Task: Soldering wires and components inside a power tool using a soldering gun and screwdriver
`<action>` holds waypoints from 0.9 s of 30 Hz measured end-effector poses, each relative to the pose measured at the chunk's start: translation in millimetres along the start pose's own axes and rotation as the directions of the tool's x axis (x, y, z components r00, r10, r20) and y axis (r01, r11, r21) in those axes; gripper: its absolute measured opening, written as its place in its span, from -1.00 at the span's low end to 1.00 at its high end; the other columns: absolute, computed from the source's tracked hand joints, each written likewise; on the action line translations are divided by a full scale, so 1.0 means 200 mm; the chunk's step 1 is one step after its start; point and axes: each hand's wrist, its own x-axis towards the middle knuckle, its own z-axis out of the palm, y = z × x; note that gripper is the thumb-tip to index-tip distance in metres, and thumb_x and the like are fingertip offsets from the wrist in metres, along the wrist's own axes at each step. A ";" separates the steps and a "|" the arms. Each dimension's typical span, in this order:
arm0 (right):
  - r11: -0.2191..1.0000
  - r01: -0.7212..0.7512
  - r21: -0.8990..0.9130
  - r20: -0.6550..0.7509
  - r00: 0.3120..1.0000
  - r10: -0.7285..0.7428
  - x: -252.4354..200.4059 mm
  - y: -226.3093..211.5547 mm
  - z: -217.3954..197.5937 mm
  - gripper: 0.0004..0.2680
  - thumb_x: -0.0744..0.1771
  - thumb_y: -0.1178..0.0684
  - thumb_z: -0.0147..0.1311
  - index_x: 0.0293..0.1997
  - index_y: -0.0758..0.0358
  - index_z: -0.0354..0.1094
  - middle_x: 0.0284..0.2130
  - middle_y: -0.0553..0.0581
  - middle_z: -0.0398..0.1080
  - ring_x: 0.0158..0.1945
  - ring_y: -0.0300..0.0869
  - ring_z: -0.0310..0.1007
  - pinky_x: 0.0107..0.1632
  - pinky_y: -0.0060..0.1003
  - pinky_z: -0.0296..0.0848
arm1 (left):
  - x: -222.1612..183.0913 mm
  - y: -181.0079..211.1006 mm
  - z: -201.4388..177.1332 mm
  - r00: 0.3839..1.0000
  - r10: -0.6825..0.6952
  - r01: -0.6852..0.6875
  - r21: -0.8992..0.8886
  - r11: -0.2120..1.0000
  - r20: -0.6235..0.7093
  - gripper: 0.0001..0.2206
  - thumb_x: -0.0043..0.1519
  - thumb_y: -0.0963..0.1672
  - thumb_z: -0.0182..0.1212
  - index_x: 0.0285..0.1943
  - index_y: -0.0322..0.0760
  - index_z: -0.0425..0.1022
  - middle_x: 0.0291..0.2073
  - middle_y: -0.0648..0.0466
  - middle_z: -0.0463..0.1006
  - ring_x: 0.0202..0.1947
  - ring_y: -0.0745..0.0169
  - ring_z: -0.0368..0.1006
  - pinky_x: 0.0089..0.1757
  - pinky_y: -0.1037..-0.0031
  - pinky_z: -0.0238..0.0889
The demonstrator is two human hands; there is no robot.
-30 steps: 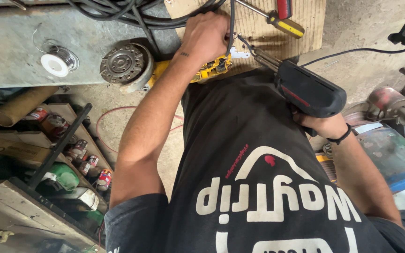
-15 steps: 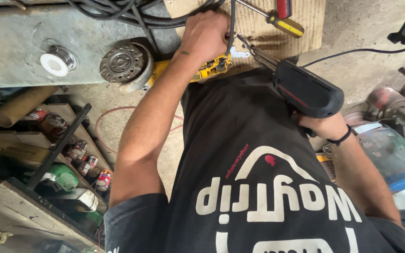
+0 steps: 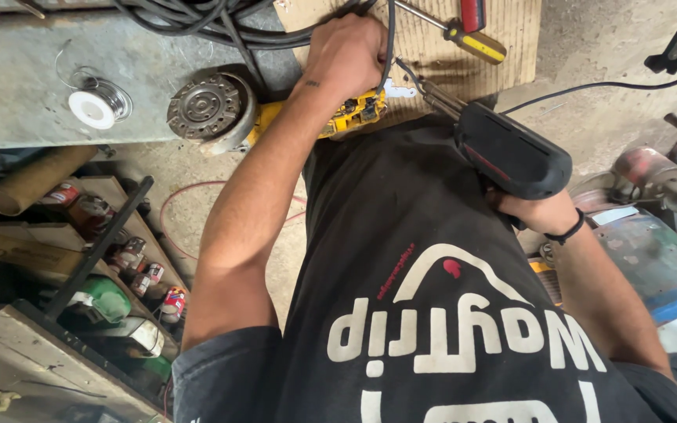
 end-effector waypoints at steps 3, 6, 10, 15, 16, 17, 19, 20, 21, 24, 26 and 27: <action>0.998 0.013 -0.067 0.029 1.000 -0.011 -0.03 0.06 0.00 -0.79 0.22 0.20 0.25 -0.10 0.25 0.44 -0.17 0.09 0.49 -0.09 -0.17 0.39 0.13 -0.21 0.40 | 0.01 -0.03 0.03 1.000 -0.016 0.016 -0.010 1.000 -0.004 -0.77 0.01 -0.24 0.46 -0.28 0.04 0.67 -0.42 0.32 0.66 -0.30 0.36 0.56 -0.13 0.31 0.41; 0.995 0.098 -0.019 -0.019 0.995 -0.098 -0.05 0.07 0.00 -0.72 0.24 0.19 0.28 0.03 0.28 0.41 -0.05 0.15 0.47 0.04 -0.12 0.38 0.29 -0.14 0.35 | 0.02 -0.05 0.05 0.989 0.104 -0.100 0.042 0.994 -0.105 -0.77 -0.07 -0.25 0.32 -0.39 0.04 0.66 -0.43 0.20 0.68 -0.27 0.06 0.59 -0.25 0.18 0.41; 0.990 0.002 0.140 -0.053 0.999 0.005 -0.09 0.12 0.02 -0.59 0.25 0.15 0.26 0.24 0.27 0.29 0.16 0.15 0.36 0.23 -0.10 0.29 0.41 -0.09 0.25 | 0.01 -0.04 0.05 0.998 0.042 -0.042 0.012 0.999 -0.050 -0.74 -0.04 -0.29 0.37 -0.33 0.01 0.66 -0.43 0.24 0.67 -0.29 0.19 0.58 -0.21 0.23 0.40; 0.990 0.035 0.139 -0.098 0.995 -0.021 -0.11 0.18 0.03 -0.67 0.27 0.16 0.26 0.15 0.26 0.35 0.01 0.12 0.43 0.09 -0.14 0.37 0.30 -0.15 0.36 | 0.04 -0.08 0.07 0.993 0.081 -0.077 0.046 0.996 -0.083 -0.76 -0.09 -0.27 0.29 -0.41 0.02 0.65 -0.48 0.20 0.67 -0.33 0.09 0.60 -0.30 0.21 0.40; 0.991 0.037 0.128 -0.078 0.997 -0.027 -0.12 0.20 0.03 -0.64 0.28 0.16 0.23 0.22 0.26 0.31 0.07 0.13 0.40 0.14 -0.12 0.33 0.34 -0.14 0.31 | 0.04 -0.09 0.08 0.991 0.095 -0.090 0.054 0.994 -0.097 -0.78 -0.11 -0.27 0.27 -0.46 0.00 0.61 -0.51 0.18 0.65 -0.34 0.07 0.59 -0.32 0.19 0.39; 0.992 0.038 0.117 -0.059 0.998 -0.031 -0.13 0.22 0.03 -0.60 0.29 0.16 0.20 0.28 0.26 0.28 0.12 0.14 0.36 0.19 -0.11 0.30 0.37 -0.14 0.27 | 0.05 -0.10 0.10 0.988 0.110 -0.104 0.060 0.993 -0.110 -0.80 -0.13 -0.27 0.26 -0.50 -0.03 0.57 -0.54 0.16 0.63 -0.34 0.04 0.58 -0.34 0.18 0.38; 0.992 0.019 0.121 -0.010 1.000 -0.018 -0.11 0.18 0.02 -0.71 0.29 0.20 0.17 0.13 0.29 0.31 -0.10 0.12 0.37 -0.06 -0.16 0.31 0.04 -0.25 0.32 | 0.04 -0.09 0.09 0.990 0.100 -0.095 0.051 0.994 -0.100 -0.79 -0.11 -0.28 0.28 -0.49 -0.01 0.59 -0.52 0.19 0.64 -0.34 0.07 0.59 -0.33 0.20 0.39; 0.992 0.001 0.125 0.039 0.999 -0.006 -0.09 0.16 0.01 -0.82 0.30 0.23 0.13 -0.02 0.31 0.35 -0.31 0.10 0.38 -0.31 -0.21 0.32 -0.29 -0.35 0.37 | 0.04 -0.08 0.08 0.992 0.089 -0.085 0.042 0.995 -0.090 -0.78 -0.10 -0.28 0.30 -0.48 0.01 0.60 -0.51 0.21 0.64 -0.35 0.11 0.59 -0.31 0.23 0.39; 0.992 0.002 0.123 0.039 0.999 -0.007 -0.07 0.09 0.01 -0.82 0.30 0.23 0.13 -0.02 0.31 0.35 -0.31 0.10 0.38 -0.31 -0.21 0.32 -0.29 -0.35 0.37 | 0.03 -0.08 0.08 0.992 0.088 -0.085 0.041 0.996 -0.092 -0.78 -0.10 -0.28 0.30 -0.48 0.01 0.60 -0.51 0.21 0.64 -0.35 0.11 0.59 -0.31 0.23 0.39; 0.994 0.091 0.058 -0.011 0.996 -0.090 -0.03 -0.04 -0.02 -0.78 0.22 0.25 0.00 -0.08 0.28 0.24 -0.39 0.11 0.32 -0.50 -0.22 0.23 -0.48 -0.37 0.26 | 0.02 -0.06 0.05 0.991 0.082 -0.081 0.011 0.997 -0.105 -0.76 -0.06 -0.29 0.27 -0.48 0.03 0.61 -0.55 0.25 0.64 -0.40 0.16 0.59 -0.32 0.25 0.41; 0.910 0.223 -0.349 -0.146 0.946 -0.288 -0.04 0.01 -0.05 -0.85 0.32 0.28 0.10 -0.03 0.42 0.38 -0.26 0.21 0.43 -0.14 0.00 0.43 0.10 -0.11 0.39 | 0.02 -0.05 0.03 0.999 0.039 -0.038 0.023 0.999 -0.034 -0.78 -0.05 -0.27 0.26 -0.40 0.00 0.63 -0.48 0.21 0.66 -0.35 0.12 0.59 -0.27 0.21 0.41; 0.908 0.226 -0.352 -0.149 0.945 -0.292 -0.02 -0.03 -0.05 -0.85 0.32 0.28 0.10 -0.03 0.42 0.38 -0.26 0.21 0.43 -0.14 0.00 0.43 0.10 -0.11 0.39 | 0.00 -0.04 0.02 0.998 0.042 -0.041 0.026 0.999 -0.039 -0.78 -0.05 -0.27 0.26 -0.40 0.00 0.63 -0.48 0.21 0.66 -0.35 0.12 0.59 -0.27 0.21 0.41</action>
